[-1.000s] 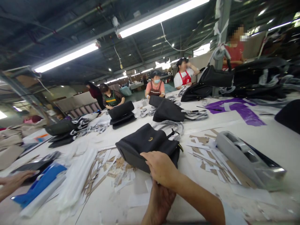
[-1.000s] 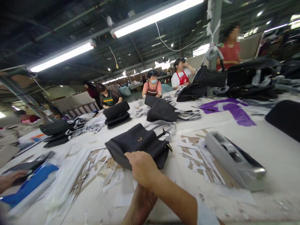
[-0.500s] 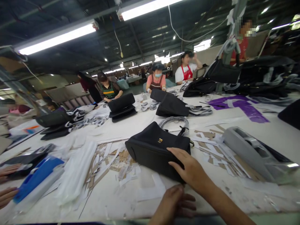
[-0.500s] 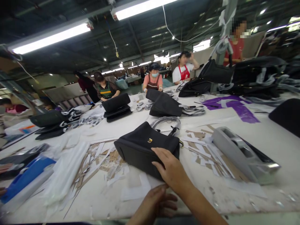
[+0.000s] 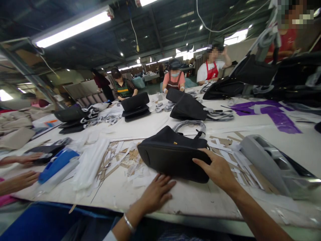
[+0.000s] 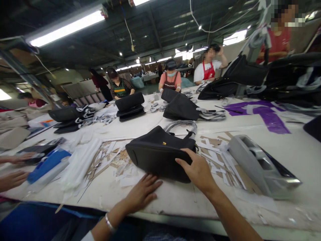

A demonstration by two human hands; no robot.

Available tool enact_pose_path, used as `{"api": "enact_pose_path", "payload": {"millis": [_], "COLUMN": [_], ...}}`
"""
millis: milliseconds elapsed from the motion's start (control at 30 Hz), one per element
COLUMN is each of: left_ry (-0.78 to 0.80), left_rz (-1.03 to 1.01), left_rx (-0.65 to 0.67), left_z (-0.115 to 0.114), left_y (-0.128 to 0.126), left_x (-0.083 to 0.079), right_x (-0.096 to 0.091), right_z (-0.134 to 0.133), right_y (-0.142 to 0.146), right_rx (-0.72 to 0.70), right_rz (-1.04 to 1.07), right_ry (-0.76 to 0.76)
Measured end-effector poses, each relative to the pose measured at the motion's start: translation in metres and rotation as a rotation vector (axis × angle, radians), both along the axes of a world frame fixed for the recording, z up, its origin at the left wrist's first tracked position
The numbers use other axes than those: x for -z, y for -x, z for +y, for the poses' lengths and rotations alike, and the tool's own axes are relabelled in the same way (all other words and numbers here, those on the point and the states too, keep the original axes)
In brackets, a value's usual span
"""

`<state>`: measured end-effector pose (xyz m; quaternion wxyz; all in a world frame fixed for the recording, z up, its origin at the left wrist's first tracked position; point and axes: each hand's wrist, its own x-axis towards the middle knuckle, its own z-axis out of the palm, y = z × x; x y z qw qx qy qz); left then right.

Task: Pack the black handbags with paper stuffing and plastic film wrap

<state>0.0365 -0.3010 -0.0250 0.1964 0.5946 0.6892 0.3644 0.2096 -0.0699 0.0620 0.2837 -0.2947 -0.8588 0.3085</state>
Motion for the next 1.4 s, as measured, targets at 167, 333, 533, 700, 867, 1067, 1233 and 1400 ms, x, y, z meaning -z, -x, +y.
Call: {"api": "enact_pose_path", "payload": {"millis": [167, 333, 533, 700, 867, 1067, 1233, 1400], "left_ry": [0.241, 0.306, -0.029, -0.152, -0.055, 0.143, -0.017, 0.155], "left_rz": [0.216, 0.216, -0.102, -0.33, -0.316, 0.186, 0.534, 0.45], "left_rx": [-0.316, -0.55, -0.821, -0.656, -0.649, -0.626, -0.151, 0.368], "left_z": [0.004, -0.005, -0.01, 0.017, 0.003, 0.015, 0.116, 0.235], "left_y": [0.065, 0.076, 0.079, 0.059, 0.044, 0.067, 0.047, 0.007], "left_x": [-0.006, -0.021, -0.061, -0.085, -0.07, -0.1, -0.153, -0.125], "right_x": [-0.006, 0.013, 0.046, 0.07, 0.082, 0.081, 0.076, 0.079], "right_z": [0.025, 0.036, 0.03, 0.018, 0.009, -0.008, -0.02, -0.027], "right_y": [-0.029, -0.058, -0.074, -0.076, -0.088, -0.094, -0.088, -0.087], "right_rx": [-0.103, -0.132, -0.156, -0.047, 0.078, 0.126, 0.062, 0.067], "right_rz": [0.013, -0.014, -0.055, -0.017, 0.017, 0.057, 0.077, 0.096], "right_ry": [0.066, 0.111, 0.081, 0.069, 0.084, 0.156, 0.153, 0.164]}}
